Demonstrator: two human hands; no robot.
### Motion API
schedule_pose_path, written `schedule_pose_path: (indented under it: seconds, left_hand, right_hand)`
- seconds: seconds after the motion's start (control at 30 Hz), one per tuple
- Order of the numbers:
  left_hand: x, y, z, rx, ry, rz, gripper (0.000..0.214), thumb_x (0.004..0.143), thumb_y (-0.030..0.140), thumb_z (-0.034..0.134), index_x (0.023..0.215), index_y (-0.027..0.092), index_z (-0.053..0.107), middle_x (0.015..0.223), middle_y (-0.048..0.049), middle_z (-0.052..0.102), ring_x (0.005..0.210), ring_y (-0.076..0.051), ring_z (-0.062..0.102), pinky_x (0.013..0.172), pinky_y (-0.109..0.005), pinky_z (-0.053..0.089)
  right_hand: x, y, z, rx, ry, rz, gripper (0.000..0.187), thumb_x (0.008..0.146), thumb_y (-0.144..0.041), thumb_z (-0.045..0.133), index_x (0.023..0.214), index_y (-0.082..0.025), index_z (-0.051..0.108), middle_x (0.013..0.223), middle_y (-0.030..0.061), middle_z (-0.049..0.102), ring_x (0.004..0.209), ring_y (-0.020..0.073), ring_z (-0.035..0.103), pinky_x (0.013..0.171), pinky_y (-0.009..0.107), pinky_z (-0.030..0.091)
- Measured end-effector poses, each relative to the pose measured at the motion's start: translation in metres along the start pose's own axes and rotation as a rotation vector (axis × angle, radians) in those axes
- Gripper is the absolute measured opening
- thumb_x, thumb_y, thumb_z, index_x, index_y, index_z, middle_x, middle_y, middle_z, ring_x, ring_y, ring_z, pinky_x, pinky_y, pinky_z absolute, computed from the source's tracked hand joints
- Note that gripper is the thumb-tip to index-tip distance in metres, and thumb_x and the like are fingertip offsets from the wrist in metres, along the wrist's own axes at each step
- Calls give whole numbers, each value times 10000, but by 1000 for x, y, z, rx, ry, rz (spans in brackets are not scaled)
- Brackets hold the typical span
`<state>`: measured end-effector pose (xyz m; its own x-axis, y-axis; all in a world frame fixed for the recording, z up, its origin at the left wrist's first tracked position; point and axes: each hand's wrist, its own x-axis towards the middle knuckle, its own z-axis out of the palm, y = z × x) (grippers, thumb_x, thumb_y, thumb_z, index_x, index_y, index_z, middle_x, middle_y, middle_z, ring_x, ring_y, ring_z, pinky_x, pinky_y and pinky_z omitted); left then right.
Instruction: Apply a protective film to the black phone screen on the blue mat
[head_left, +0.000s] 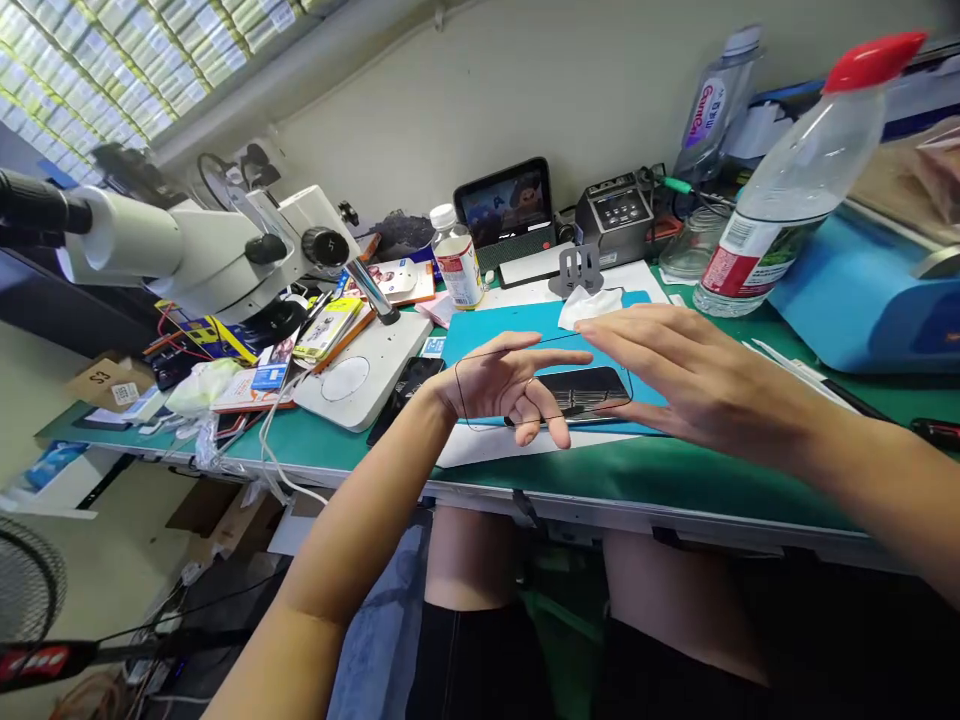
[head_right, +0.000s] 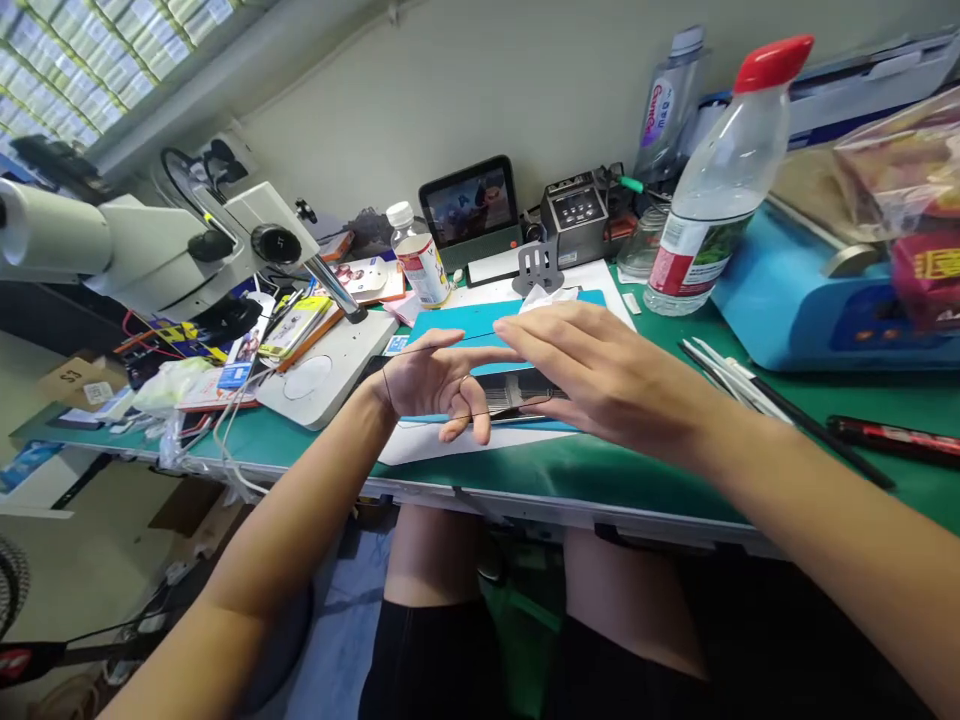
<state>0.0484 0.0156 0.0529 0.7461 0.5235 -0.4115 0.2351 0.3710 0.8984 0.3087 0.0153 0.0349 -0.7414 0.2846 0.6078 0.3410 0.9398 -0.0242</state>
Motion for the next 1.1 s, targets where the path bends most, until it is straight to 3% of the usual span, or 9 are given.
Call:
schedule_pose_path:
  seconds: [0.13, 0.23, 0.33, 0.4, 0.47, 0.53, 0.67, 0.77, 1.1]
  left_hand:
    - [-19, 1, -16, 59, 145, 57, 731, 916, 736, 336, 1365, 214, 580, 950, -144, 775, 649, -236, 726, 649, -363, 561]
    - [-28, -16, -23, 202, 528, 289, 727, 954, 702, 333, 1381, 155, 550, 1080, -166, 747, 841, -229, 732, 766, -348, 567]
    - [-27, -45, -15, 538, 848, 473, 639, 943, 620, 505, 1369, 146, 552, 1290, -165, 659, 1147, -249, 638, 985, -392, 499]
    - [-24, -62, -6, 775, 843, 483, 682, 883, 592, 636, 1403, 164, 525, 1378, -162, 593, 1282, -284, 539, 1082, -438, 428]
    - [-22, -72, 2, 934, 802, 461, 804, 806, 589, 737, 1444, 171, 483, 1402, -167, 558, 1313, -314, 492, 1111, -469, 399]
    - [-22, -77, 4, 1020, 805, 452, 889, 757, 586, 787, 1461, 154, 458, 1388, -175, 548, 1293, -328, 482, 1106, -483, 402]
    - [-23, -77, 0, 1076, 824, 432, 895, 742, 619, 784, 1431, 129, 490, 1299, -165, 577, 1195, -317, 512, 1057, -467, 439]
    - [-24, -78, -1, 1105, 823, 402, 816, 764, 622, 763, 1395, 157, 535, 1262, -136, 589, 1145, -303, 526, 1026, -444, 455]
    - [-22, -80, 0, 1153, 822, 311, 723, 817, 615, 698, 1382, 187, 555, 1267, -127, 563, 1162, -312, 514, 1044, -470, 437]
  right_hand:
    - [-9, 8, 0, 15, -3, 10, 806, 924, -407, 656, 1593, -290, 221, 1392, 150, 561, 1259, 357, 540, 1055, 556, 478]
    - [-22, 27, 5, 89, -57, 145, 755, 895, -499, 662, 1551, -321, 333, 1406, 148, 546, 1270, 372, 528, 1071, 568, 464]
    - [-36, 50, 13, 189, -148, 299, 738, 857, -536, 696, 1511, -356, 405, 1348, 138, 613, 1205, 355, 589, 968, 505, 552]
    - [-42, 60, 19, 264, -202, 399, 789, 823, -528, 737, 1516, -379, 392, 1318, 135, 648, 1109, 331, 646, 747, 400, 626]
    - [-46, 63, 23, 327, -248, 485, 826, 800, -521, 760, 1522, -395, 380, 1330, 131, 648, 1051, 313, 669, 523, 299, 591]
    - [-46, 61, 27, 363, -280, 511, 793, 798, -512, 763, 1501, -406, 412, 1357, 117, 634, 1070, 306, 663, 480, 267, 565]
    - [-39, 52, 30, 389, -373, 513, 726, 815, -545, 731, 1470, -394, 455, 1423, 89, 574, 1204, 323, 594, 783, 363, 621]
    - [-34, 46, 30, 396, -444, 546, 721, 839, -574, 691, 1481, -369, 436, 1449, 87, 535, 1287, 346, 521, 973, 452, 559]
    - [-37, 49, 33, 365, -462, 545, 765, 819, -609, 694, 1490, -360, 423, 1448, 86, 523, 1296, 361, 503, 1054, 525, 490]
